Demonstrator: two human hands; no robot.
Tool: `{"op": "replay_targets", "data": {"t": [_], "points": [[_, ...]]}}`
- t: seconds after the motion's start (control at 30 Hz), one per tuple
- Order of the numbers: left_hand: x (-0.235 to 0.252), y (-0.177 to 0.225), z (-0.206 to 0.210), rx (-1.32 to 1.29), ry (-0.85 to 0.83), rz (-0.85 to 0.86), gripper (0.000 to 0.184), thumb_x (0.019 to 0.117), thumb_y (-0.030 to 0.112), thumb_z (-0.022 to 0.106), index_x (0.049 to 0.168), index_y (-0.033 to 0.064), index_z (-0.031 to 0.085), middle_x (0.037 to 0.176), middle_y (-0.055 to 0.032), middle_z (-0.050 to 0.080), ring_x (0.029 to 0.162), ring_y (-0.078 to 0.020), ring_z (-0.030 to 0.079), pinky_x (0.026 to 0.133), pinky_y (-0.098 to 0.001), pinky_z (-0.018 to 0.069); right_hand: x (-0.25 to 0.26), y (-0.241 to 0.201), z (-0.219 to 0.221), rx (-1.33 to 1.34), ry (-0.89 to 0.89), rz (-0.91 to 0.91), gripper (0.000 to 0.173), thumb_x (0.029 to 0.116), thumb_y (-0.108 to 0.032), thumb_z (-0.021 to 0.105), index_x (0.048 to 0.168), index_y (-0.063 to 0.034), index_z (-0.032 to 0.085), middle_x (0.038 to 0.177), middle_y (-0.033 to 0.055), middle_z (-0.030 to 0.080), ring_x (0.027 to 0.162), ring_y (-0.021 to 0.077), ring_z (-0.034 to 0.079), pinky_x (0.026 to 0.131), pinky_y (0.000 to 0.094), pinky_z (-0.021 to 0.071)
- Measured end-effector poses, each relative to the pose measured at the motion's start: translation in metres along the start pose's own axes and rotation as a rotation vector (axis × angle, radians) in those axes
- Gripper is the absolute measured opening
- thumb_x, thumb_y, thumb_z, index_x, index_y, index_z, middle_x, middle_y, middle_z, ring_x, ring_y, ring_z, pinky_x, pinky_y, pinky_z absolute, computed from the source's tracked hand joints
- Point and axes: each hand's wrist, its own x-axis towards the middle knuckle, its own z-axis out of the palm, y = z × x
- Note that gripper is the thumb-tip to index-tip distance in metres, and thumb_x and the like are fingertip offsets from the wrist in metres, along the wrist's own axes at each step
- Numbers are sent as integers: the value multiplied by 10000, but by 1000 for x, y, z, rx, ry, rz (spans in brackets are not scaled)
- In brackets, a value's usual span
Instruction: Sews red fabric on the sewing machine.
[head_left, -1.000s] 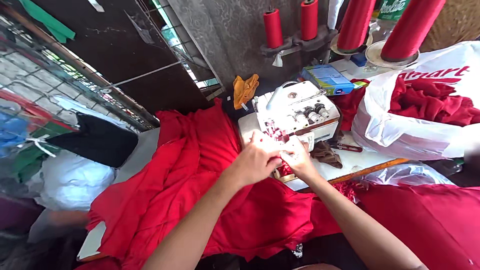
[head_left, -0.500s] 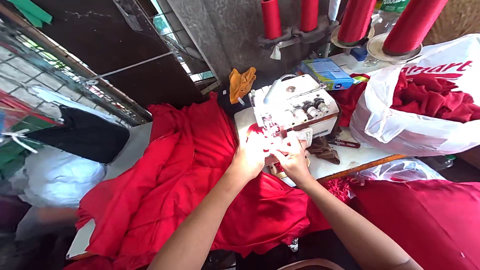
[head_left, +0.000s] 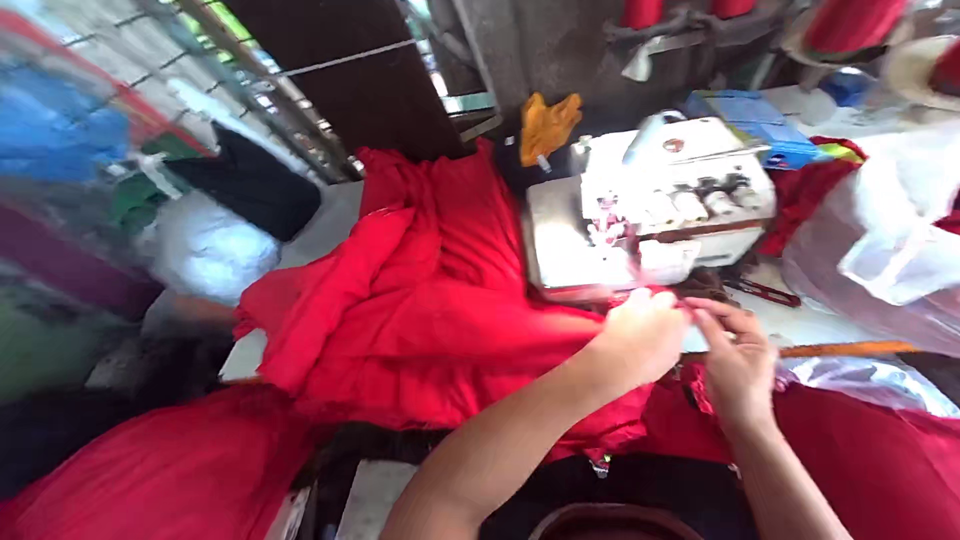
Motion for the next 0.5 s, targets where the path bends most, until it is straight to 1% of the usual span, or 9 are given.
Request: {"op": "replay_targets", "data": {"t": [0.07, 0.1, 0.17, 0.23, 0.3, 0.33, 0.37, 0.43, 0.5], "points": [[23, -12, -1, -36, -49, 125, 347, 985, -29, 522, 1307, 11, 645, 1398, -260, 560, 1280, -443, 551, 1050, -556, 460, 10, -9, 0, 113, 5, -76, 203, 965, -57, 563, 1091, 14, 705, 1080, 41, 680, 1004, 84, 647, 883, 253, 554], [22, -19, -4, -72, -30, 224, 326, 969, -33, 552, 1272, -4, 670, 1335, -278, 594, 1219, -436, 592, 1030, -537, 476, 14, -15, -3, 120, -5, -138, 201, 968, -66, 566, 1094, 3, 706, 1088, 17, 663, 1008, 63, 634, 881, 237, 549], [-2, -36, -12, -214, 100, 482, 230, 984, -8, 549, 1124, -42, 728, 1103, -244, 679, 1050, -351, 663, 941, -457, 508, 16, -20, -17, 43, -19, -275, 197, 981, -101, 577, 1081, -26, 728, 1078, -6, 646, 1047, 42, 588, 914, 208, 502], [-49, -63, -37, -398, 259, 594, 241, 981, -9, 525, 1090, -68, 731, 1038, -166, 726, 1014, -211, 690, 935, -345, 523, 14, -14, -34, -14, -19, -334, 176, 1003, -113, 580, 1065, -68, 738, 1045, -45, 643, 1073, 33, 539, 955, 213, 434], [-112, -131, -73, -639, 447, 569, 279, 1027, 84, 493, 1201, -34, 677, 1095, -67, 714, 1025, -67, 656, 905, -248, 536, 8, -3, -46, 0, -3, -277, 180, 987, -90, 581, 1058, -91, 747, 1035, -84, 636, 1059, 8, 551, 938, 187, 453], [-150, -181, -91, -788, 578, 601, 314, 1061, 175, 480, 1290, 32, 640, 1145, -32, 695, 1044, -64, 645, 887, -258, 551, 4, 3, -49, 27, 10, -227, 173, 976, -78, 589, 1050, -80, 746, 1039, -80, 643, 1042, 9, 572, 914, 181, 479], [-197, -219, -112, -946, 751, 531, 304, 1061, 258, 475, 1296, 133, 621, 1182, 16, 692, 1085, -69, 645, 918, -293, 552, 1, 5, -47, 49, 19, -184, 166, 963, -69, 591, 1041, -60, 737, 1041, -72, 642, 1016, 4, 585, 886, 171, 495], [-290, -249, -144, -1154, 1301, 243, 298, 1102, 293, 386, 1342, 183, 524, 1250, 15, 660, 1165, -124, 633, 1011, -350, 527, -4, 4, -36, 71, -11, -146, 160, 958, -78, 603, 1050, -53, 731, 1052, -73, 648, 999, -7, 598, 870, 163, 510], [-337, -247, -188, -1118, 2035, -348, 385, 1124, 241, 325, 1488, 124, 369, 1373, -59, 566, 1213, -186, 610, 992, -330, 542, -9, 0, -20, 41, -130, -166, 168, 963, -104, 612, 1066, -74, 741, 1071, -60, 676, 1005, -2, 618, 878, 178, 528]]}}
